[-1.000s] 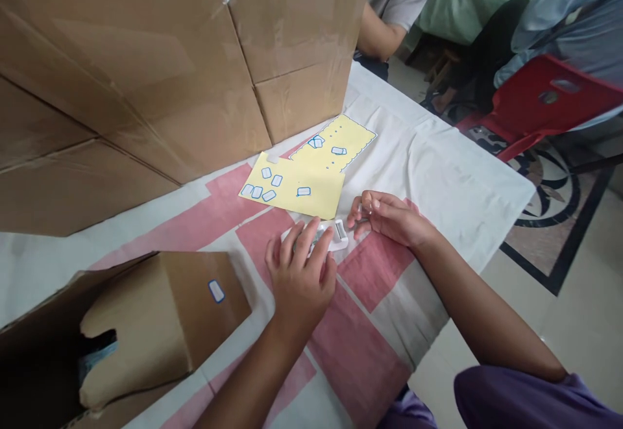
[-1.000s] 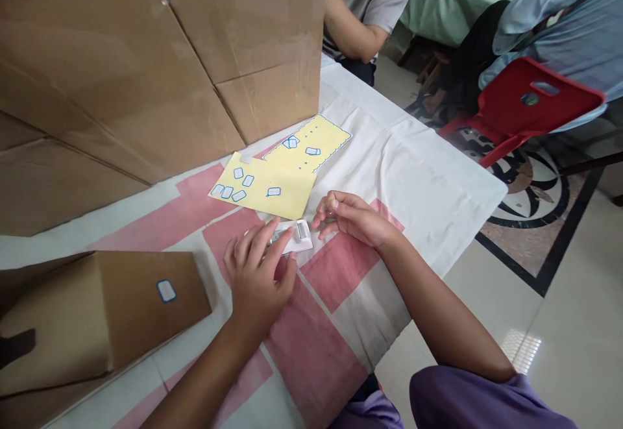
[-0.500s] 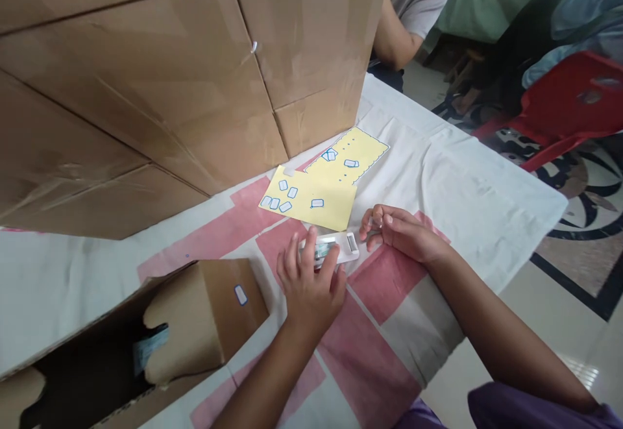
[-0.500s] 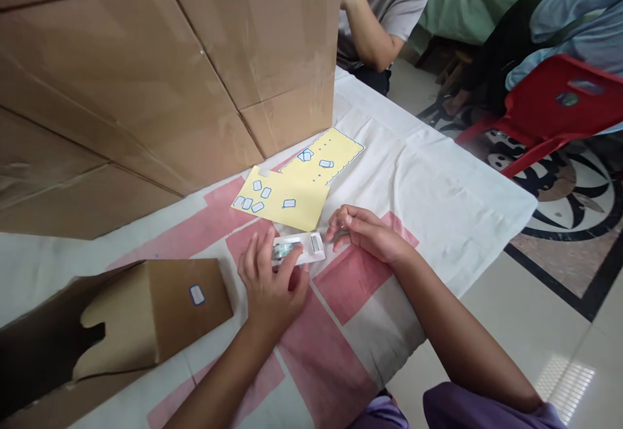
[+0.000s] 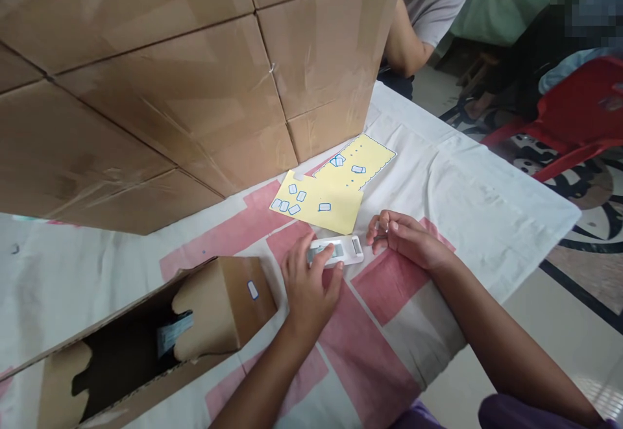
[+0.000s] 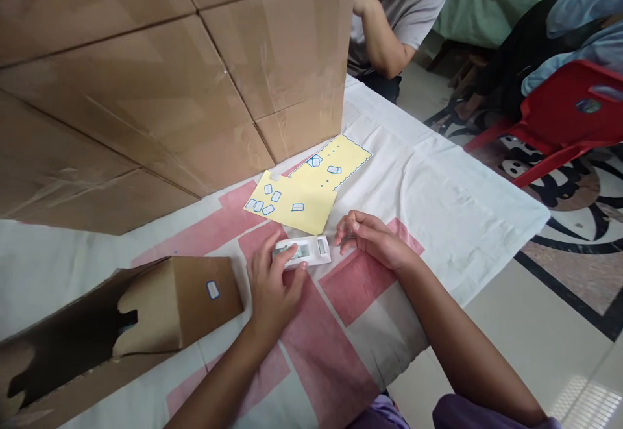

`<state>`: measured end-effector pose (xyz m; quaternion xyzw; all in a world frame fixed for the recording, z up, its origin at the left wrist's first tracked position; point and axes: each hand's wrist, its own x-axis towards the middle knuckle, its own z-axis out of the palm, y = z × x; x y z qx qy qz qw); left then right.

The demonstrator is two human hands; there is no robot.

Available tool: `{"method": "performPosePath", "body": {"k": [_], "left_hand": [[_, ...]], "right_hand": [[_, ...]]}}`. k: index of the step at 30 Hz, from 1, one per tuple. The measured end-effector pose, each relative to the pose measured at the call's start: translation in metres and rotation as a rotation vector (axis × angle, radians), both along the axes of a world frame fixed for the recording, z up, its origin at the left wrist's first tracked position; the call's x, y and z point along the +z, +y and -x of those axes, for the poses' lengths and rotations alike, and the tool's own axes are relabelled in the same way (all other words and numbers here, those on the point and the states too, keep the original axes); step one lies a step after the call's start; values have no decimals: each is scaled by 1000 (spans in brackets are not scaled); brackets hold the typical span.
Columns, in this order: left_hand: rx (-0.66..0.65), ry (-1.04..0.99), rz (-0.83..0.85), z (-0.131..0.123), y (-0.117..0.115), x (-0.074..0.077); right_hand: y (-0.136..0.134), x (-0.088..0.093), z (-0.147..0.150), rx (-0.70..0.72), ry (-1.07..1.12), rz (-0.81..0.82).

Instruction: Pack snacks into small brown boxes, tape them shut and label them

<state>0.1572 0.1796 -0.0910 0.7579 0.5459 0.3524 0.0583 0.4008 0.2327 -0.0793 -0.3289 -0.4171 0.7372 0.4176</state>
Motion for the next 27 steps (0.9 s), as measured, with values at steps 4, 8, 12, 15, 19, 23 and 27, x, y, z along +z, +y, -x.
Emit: {"method": "performPosePath", "body": {"k": [4, 8, 12, 15, 19, 23, 27], "left_hand": [[-42, -82, 11, -1, 2, -5], [-55, -87, 8, 0, 4, -6], [-59, -93, 12, 0, 3, -5], [-56, -99, 13, 1, 2, -5], [-67, -90, 18, 2, 3, -6], [-71, -96, 30, 2, 3, -7], [-66, -107, 27, 1, 4, -6]], "right_hand": [[-13, 6, 7, -158, -294, -396], [-34, 11, 23, -352, -758, -1146], [-46, 12, 39, -283, -1069, -1383], [-48, 11, 45, -396, -1099, -1400], [-47, 12, 52, -361, -1189, -1387], [-47, 11, 57, -298, -1249, -1329], [-46, 12, 54, -382, -1185, -1311]]}}
